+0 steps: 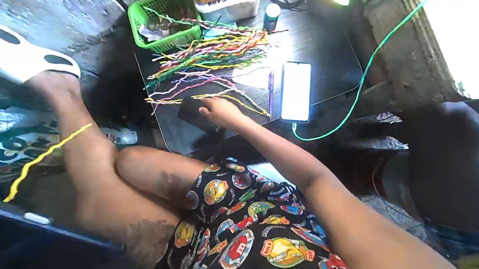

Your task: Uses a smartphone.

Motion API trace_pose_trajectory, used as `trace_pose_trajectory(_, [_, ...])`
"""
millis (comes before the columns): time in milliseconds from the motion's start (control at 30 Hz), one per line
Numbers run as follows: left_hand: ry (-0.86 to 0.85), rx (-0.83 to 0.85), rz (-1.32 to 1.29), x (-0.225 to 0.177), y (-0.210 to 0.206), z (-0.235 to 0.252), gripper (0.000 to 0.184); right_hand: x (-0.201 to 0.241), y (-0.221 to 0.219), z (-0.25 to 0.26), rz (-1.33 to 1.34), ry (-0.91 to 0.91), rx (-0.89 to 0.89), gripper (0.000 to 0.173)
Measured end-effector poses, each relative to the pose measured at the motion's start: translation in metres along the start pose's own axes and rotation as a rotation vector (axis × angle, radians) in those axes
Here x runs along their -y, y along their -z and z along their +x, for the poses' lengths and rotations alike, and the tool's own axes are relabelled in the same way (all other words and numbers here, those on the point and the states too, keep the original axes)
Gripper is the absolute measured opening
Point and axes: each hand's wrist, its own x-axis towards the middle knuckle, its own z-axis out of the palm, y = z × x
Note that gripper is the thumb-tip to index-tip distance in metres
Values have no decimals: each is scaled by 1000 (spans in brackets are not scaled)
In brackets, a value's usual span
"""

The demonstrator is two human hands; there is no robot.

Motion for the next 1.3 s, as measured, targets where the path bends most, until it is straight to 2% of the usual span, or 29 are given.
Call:
trace_pose_trajectory(133, [155, 143, -167, 15, -12, 5, 28, 0, -3, -6, -111, 43, -180, 44])
trace_pose_trajectory(233, [229, 173, -274, 21, -16, 4, 26, 6, 10, -39, -174, 61, -261, 43])
trace_pose_trajectory(300, [293, 173, -345, 19, -14, 1, 24, -2, 24, -72, -213, 73, -404, 43])
trace_pose_trajectory(367, [334, 201, -427, 13, -11, -1, 22, -34, 32, -103, -300, 1, -594, 47])
trace_pose_trajectory(433, [316, 231, -441, 8, -7, -4, 21, -60, 39, -133, -341, -180, -720, 57])
trace_pose_trajectory(500, [276, 283, -420, 6, -1, -6, 23, -74, 42, -154, -313, -346, -772, 76])
trace_pose_trajectory(600, [271, 307, -414, 0, 2, -10, 25, -91, 38, -162, -218, -463, -789, 98])
trace_pose_trajectory(733, [198, 327, -415, -4, 8, -18, 25, -94, 41, -154, -18, -481, -770, 109])
trace_pose_trajectory(833, [180, 302, -414, -11, 16, -24, 25, -97, 47, -153, -21, -509, -748, 114])
trace_pose_trajectory(933, [176, 206, -373, -23, 13, -26, 24, -104, 58, -162, -66, -547, -710, 110])
trace_pose_trajectory(967, [159, 227, -379, -22, 21, -27, 25, -108, 63, -164, -93, -535, -681, 106])
trace_pose_trajectory(1067, [153, 266, -405, -16, 34, -29, 24, -120, 88, -160, -156, -469, -589, 83])
trace_pose_trajectory(1167, [155, 249, -386, -19, 21, -34, 24, -126, 106, -147, -143, -459, -484, 63])
trace_pose_trajectory(1300, [154, 280, -338, -28, 2, -35, 29, -143, 110, -139, -155, -365, -518, 54])
